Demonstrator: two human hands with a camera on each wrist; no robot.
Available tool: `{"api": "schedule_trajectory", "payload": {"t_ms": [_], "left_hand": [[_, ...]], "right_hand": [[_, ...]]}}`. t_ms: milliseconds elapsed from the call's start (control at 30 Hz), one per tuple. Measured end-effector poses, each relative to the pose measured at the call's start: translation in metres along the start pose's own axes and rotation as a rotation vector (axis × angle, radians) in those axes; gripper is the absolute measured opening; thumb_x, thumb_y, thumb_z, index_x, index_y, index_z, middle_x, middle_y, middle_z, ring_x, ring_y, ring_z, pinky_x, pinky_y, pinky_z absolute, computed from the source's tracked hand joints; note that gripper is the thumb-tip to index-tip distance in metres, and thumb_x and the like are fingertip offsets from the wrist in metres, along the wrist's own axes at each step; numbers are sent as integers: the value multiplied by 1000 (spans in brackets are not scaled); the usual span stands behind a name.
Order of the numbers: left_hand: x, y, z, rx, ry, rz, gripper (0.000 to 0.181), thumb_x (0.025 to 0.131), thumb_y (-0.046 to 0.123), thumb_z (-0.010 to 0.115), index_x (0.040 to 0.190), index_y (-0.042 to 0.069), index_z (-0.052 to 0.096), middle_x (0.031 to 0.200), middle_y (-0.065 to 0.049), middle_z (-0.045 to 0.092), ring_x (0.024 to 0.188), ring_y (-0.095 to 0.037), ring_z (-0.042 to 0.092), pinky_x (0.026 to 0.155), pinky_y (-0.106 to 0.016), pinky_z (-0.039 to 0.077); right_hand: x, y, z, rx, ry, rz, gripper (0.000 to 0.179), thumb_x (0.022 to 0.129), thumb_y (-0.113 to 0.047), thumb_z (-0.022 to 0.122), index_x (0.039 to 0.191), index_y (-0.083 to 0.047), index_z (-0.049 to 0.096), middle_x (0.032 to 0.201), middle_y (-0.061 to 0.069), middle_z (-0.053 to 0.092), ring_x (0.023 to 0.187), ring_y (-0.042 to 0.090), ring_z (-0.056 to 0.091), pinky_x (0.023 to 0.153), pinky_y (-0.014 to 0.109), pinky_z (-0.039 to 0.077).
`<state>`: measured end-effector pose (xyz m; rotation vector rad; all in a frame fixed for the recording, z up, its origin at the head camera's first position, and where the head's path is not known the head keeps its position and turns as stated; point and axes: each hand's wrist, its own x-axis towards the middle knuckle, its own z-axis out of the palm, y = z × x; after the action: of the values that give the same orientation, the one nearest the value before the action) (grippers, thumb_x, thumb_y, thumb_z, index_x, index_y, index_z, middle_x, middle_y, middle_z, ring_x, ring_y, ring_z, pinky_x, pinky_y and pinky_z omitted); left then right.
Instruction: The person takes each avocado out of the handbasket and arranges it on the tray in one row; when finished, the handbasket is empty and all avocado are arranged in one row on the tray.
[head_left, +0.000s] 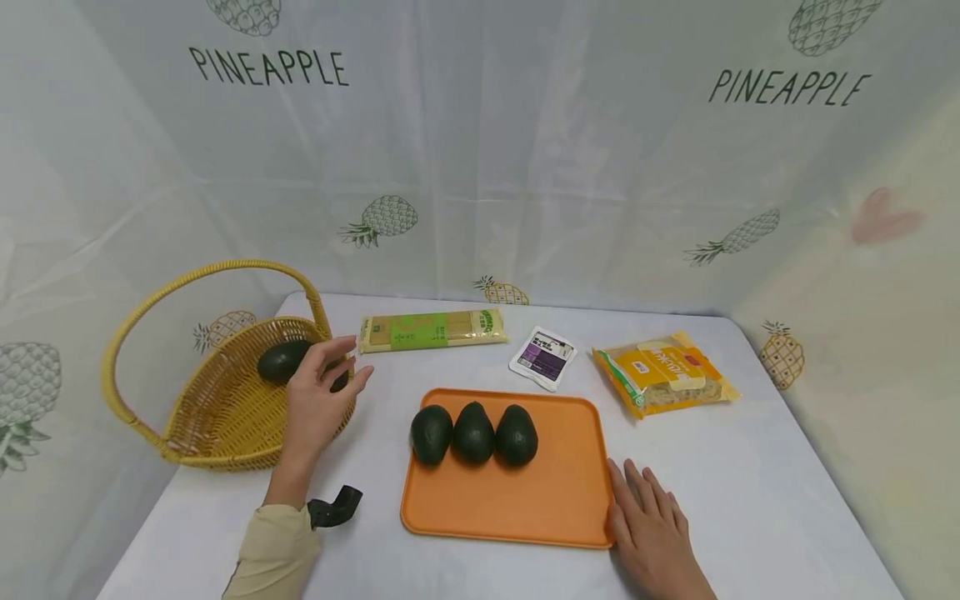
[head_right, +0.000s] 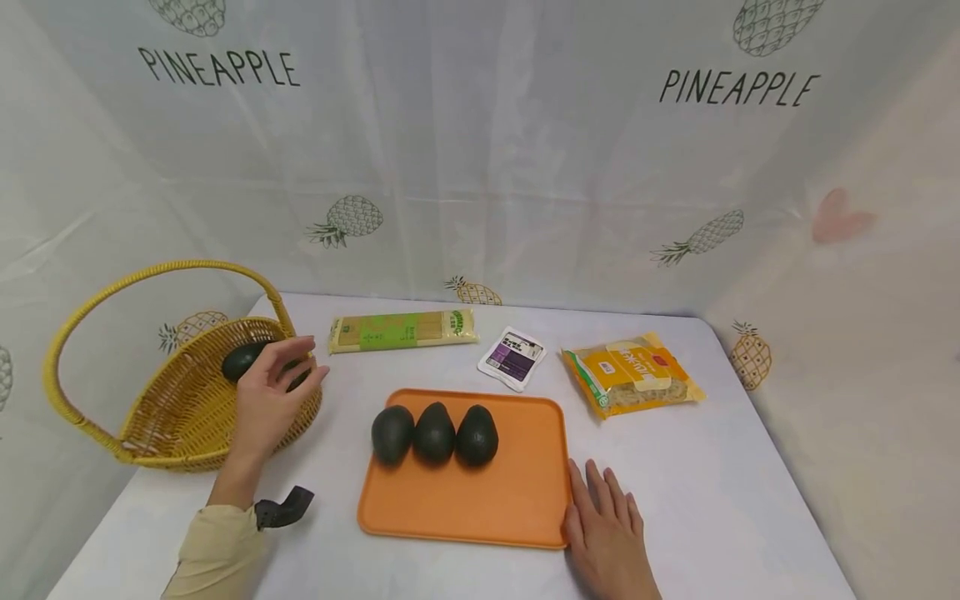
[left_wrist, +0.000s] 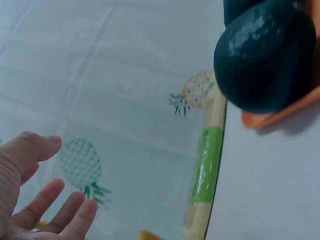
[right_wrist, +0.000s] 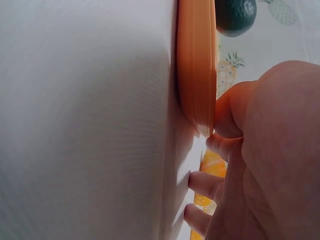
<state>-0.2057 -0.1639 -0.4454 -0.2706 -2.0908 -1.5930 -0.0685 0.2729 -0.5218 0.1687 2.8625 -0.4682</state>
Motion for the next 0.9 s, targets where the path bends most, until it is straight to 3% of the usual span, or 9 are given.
{"api": "schedule_trajectory", "payload": {"t_ms": [100, 233, 300, 400, 467, 567, 767, 900], "left_hand": [[1, -2, -7, 60, -2, -5, 54, 87, -10, 82, 137, -2, 64, 137, -18, 64, 126, -1, 64, 106, -17, 55], [4, -9, -17, 205, -45, 34, 57, 88, -7, 83, 141, -2, 62, 138, -21, 61, 129, -24, 63, 105, -15, 54], [6, -12, -23, 308, -74, 64, 59, 88, -8, 82, 143, -3, 61, 139, -24, 59, 129, -37, 60, 104, -24, 58], [9, -17, -33, 437, -104, 66, 60, 89, -9, 80, 145, -2, 58, 140, -27, 55, 130, -46, 58, 103, -46, 60], [10, -20, -37, 493, -120, 34, 59, 91, -9, 78, 146, -1, 57, 141, -29, 53, 128, -51, 57, 101, -60, 58], [10, -22, -42, 548, -159, -37, 58, 93, -5, 76, 147, 0, 56, 145, -32, 50, 129, -55, 54, 101, -69, 54], [13, -27, -46, 637, -229, -148, 62, 94, 0, 78, 150, -3, 51, 152, -38, 43, 141, -60, 36, 110, -77, 38], [17, -33, -47, 702, -293, -255, 70, 94, 5, 80, 154, -4, 46, 157, -42, 35, 144, -66, 29, 111, -80, 37]], "right_hand": [[0, 0, 0, 4, -2, -7, 62, 114, -34, 42, 171, -15, 27, 176, 25, 25, 162, 54, 14, 126, 80, 10], [0, 1, 0, 6, -6, -9, 62, 115, -35, 41, 172, -16, 26, 176, 25, 23, 163, 53, 12, 126, 81, 10], [0, 1, 0, 2, -7, -8, 62, 115, -36, 41, 172, -16, 25, 176, 24, 23, 163, 53, 12, 126, 81, 10], [0, 1, 1, -4, -7, -8, 62, 115, -36, 40, 172, -16, 25, 176, 24, 23, 162, 53, 12, 126, 81, 10], [0, 1, 1, -5, -8, -9, 62, 115, -36, 41, 172, -16, 25, 176, 24, 23, 162, 53, 12, 126, 81, 10], [-1, 1, 0, -4, -10, -12, 62, 115, -36, 41, 172, -15, 25, 176, 25, 23, 162, 54, 12, 126, 81, 10], [-1, 0, -2, 4, -8, -11, 62, 115, -35, 41, 171, -14, 26, 176, 26, 23, 162, 54, 12, 126, 81, 9], [-2, -2, -3, 5, -13, -8, 62, 115, -34, 42, 171, -14, 26, 176, 26, 23, 162, 54, 12, 126, 80, 9]]}}
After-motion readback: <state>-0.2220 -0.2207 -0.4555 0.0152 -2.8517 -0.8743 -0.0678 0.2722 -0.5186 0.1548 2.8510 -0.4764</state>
